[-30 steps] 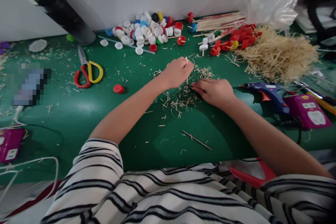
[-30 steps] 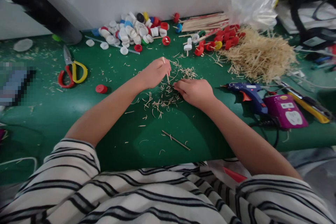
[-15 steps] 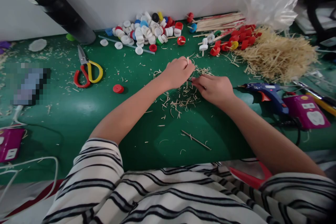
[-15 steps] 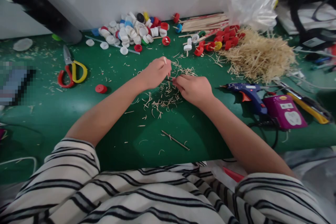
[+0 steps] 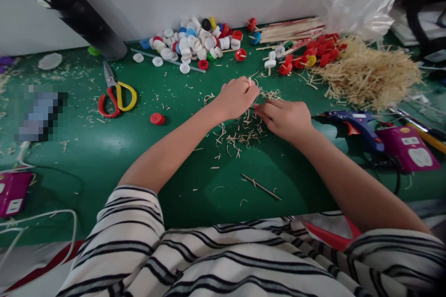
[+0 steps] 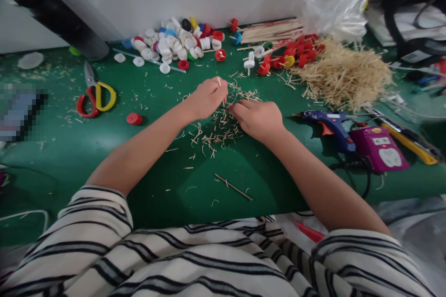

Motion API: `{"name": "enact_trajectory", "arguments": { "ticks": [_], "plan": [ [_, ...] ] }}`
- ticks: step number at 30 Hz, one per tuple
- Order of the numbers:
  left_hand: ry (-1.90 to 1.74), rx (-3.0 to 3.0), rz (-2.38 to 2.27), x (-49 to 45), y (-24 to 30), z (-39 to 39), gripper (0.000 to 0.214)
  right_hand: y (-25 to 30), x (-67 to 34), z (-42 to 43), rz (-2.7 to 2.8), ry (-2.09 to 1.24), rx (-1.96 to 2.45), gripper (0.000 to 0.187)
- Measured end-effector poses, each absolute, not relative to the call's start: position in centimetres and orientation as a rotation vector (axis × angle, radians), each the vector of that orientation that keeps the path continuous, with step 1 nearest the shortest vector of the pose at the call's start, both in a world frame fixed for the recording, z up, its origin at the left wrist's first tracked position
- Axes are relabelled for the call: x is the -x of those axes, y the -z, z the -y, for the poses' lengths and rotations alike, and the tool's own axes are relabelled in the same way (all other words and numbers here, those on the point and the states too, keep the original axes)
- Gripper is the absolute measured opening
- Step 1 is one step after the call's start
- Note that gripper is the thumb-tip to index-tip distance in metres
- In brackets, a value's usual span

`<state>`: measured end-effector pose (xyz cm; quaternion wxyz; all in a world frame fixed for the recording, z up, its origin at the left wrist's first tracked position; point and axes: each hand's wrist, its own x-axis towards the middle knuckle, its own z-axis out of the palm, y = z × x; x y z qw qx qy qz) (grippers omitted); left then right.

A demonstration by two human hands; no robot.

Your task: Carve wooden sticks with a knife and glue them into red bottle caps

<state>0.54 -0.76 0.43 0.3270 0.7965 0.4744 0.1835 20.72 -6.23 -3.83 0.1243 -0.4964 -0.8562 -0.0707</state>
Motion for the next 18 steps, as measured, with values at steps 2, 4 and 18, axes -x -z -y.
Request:
{"name": "enact_trajectory", "arguments": {
  "ticks": [2, 4, 18],
  "plan": [
    [-0.499, -2.077, -1.246, -0.6, -0.2, 0.6, 0.045, 3.8, -20.5, 6.1, 2.482, 0.21, 1.471, 0.049],
    [-0.516, -2.065, -1.246, -0.5, -0.1, 0.5, 0.044, 4.0, -20.5, 6.1, 2.485, 0.19, 1.491, 0.047],
    [-0.44, -2.1, -1.3, -0.5, -0.5, 0.8, 0.046, 3.7, -20.6, 6.9, 2.513, 0.148, 1.493, 0.047]
  ]
}}
